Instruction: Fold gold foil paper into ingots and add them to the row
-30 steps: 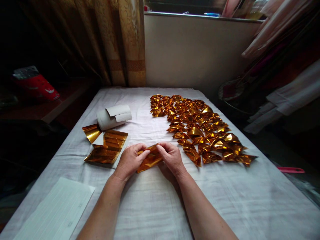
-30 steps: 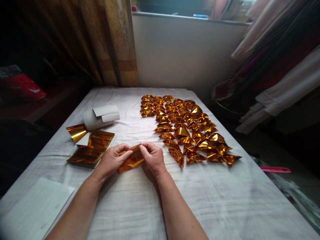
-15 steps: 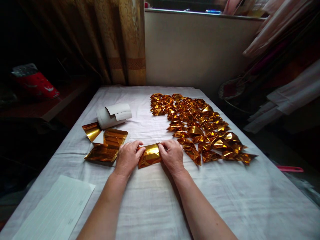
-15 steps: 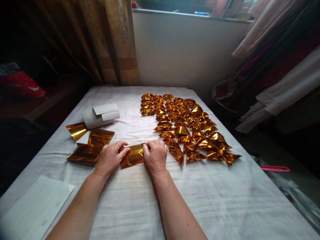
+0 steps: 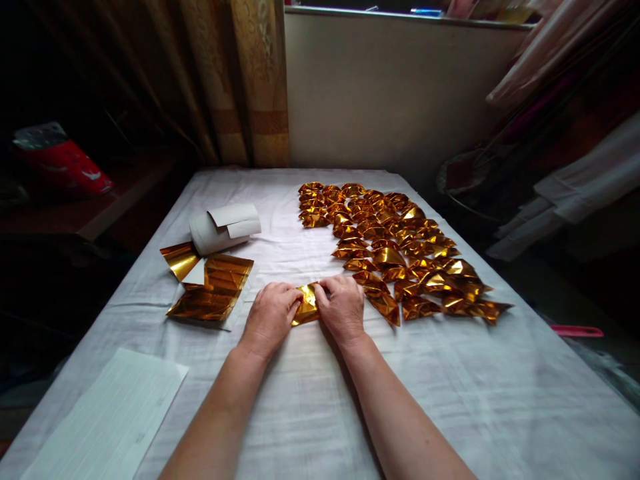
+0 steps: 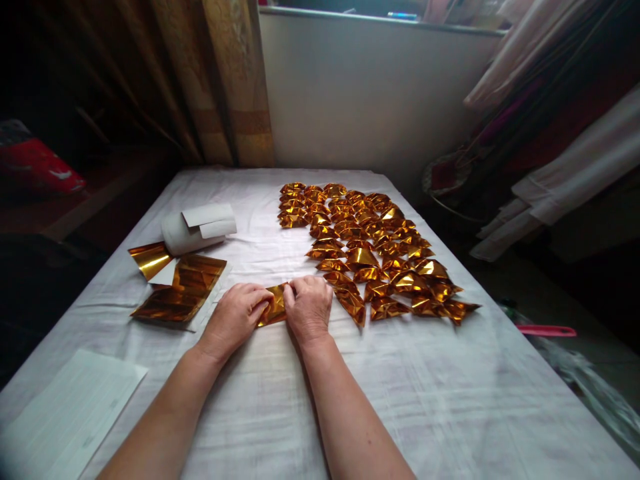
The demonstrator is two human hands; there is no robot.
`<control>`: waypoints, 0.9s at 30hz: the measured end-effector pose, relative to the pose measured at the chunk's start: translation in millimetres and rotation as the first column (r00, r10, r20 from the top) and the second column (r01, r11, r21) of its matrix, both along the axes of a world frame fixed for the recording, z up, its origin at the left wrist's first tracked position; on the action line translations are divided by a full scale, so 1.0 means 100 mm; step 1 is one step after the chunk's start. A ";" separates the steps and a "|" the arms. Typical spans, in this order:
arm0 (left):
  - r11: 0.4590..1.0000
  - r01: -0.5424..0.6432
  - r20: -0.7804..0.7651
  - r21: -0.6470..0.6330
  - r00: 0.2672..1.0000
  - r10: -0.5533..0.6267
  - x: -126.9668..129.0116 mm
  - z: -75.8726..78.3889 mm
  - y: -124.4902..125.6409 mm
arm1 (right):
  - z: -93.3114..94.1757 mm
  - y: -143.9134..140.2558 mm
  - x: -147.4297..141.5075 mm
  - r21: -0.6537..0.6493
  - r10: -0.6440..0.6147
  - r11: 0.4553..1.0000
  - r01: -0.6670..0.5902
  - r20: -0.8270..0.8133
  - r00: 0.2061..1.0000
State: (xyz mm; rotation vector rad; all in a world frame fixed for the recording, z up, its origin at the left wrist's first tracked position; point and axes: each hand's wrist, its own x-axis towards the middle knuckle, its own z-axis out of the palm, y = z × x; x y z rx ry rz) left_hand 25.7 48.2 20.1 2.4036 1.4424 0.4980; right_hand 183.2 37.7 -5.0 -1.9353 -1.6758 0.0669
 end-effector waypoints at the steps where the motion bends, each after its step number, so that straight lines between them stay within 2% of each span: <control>1: 1.000 0.001 0.010 -0.007 1.000 -0.001 -0.01 -0.01 0.01 | 0.00 0.00 0.00 -0.002 0.002 1.000 -0.002 -0.001 1.000; 11: 0.998 0.043 0.144 -0.052 0.989 -0.035 -0.11 -0.09 0.08 | 0.04 -0.09 0.08 -0.071 0.077 0.995 -0.076 0.012 0.997; 20: 0.991 0.072 0.126 -0.112 0.990 -0.058 -0.13 -0.05 0.05 | 0.01 -0.20 0.17 -0.046 0.184 0.982 -0.182 0.033 0.982; 27: 0.986 0.103 0.081 -0.131 0.992 -0.093 -0.13 0.02 0.02 | 0.00 -0.26 0.13 -0.010 0.189 0.982 -0.189 0.013 0.982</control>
